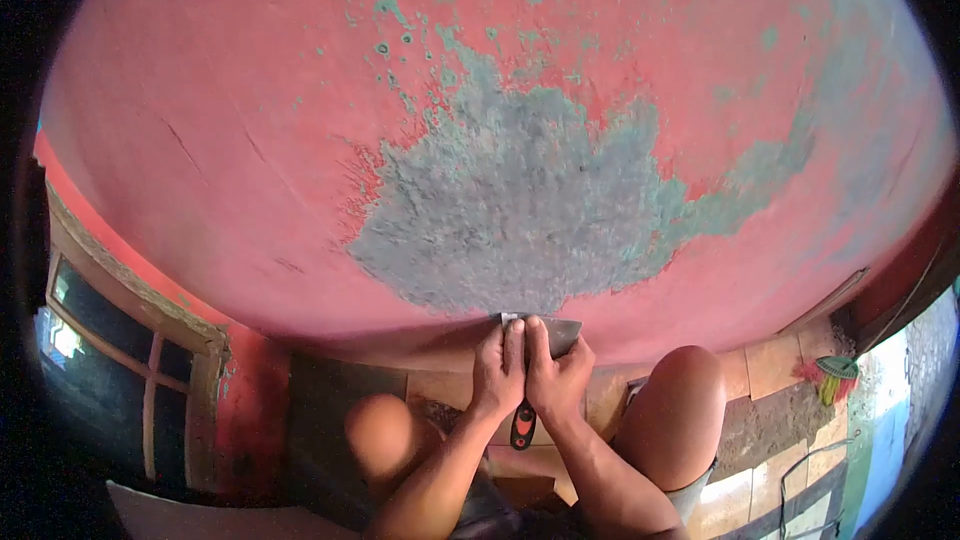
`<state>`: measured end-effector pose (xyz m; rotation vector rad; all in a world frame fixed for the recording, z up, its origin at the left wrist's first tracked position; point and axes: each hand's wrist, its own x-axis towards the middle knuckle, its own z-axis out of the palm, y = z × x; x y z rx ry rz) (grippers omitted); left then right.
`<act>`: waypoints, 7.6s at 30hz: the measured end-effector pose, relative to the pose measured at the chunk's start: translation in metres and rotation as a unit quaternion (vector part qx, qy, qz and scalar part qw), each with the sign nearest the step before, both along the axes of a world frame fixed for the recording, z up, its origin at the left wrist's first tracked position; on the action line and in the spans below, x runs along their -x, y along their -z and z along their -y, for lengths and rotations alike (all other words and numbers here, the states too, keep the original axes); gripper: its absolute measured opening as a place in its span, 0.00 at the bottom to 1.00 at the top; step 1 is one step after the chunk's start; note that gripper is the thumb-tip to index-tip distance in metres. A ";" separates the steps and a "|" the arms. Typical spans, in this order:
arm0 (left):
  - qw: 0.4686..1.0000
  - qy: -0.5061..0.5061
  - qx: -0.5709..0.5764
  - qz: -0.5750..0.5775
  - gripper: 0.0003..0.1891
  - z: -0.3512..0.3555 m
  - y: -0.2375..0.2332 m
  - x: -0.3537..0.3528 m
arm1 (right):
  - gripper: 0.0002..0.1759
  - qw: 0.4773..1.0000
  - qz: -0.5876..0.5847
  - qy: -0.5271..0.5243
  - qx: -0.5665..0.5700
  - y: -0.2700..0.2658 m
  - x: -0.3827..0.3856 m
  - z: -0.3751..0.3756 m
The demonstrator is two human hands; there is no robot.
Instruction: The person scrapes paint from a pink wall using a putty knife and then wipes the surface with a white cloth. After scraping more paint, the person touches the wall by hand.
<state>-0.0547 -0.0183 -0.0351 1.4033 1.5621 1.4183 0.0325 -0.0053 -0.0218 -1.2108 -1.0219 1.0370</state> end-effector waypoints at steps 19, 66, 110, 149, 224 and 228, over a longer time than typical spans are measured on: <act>1.000 -0.002 -0.012 -0.002 0.20 -0.002 0.004 -0.006 | 0.16 1.000 0.021 0.013 -0.005 -0.002 -0.005 0.005; 0.998 -0.052 0.024 0.035 0.21 0.009 0.025 0.011 | 0.18 0.998 0.052 -0.013 -0.031 0.010 0.014 0.004; 0.998 -0.061 0.015 -0.011 0.21 0.006 0.028 0.008 | 0.16 0.999 0.034 -0.016 -0.020 0.003 0.010 0.001; 0.998 -0.057 0.000 0.024 0.22 0.004 0.009 0.010 | 0.17 1.000 -0.003 -0.015 0.000 -0.013 0.015 0.003; 0.999 -0.044 0.007 0.025 0.22 0.006 0.007 0.012 | 0.17 1.000 0.011 0.011 -0.010 -0.001 0.018 0.003; 0.999 -0.031 0.000 0.028 0.21 0.005 0.005 0.011 | 0.18 1.000 0.028 -0.004 -0.007 -0.017 0.013 0.004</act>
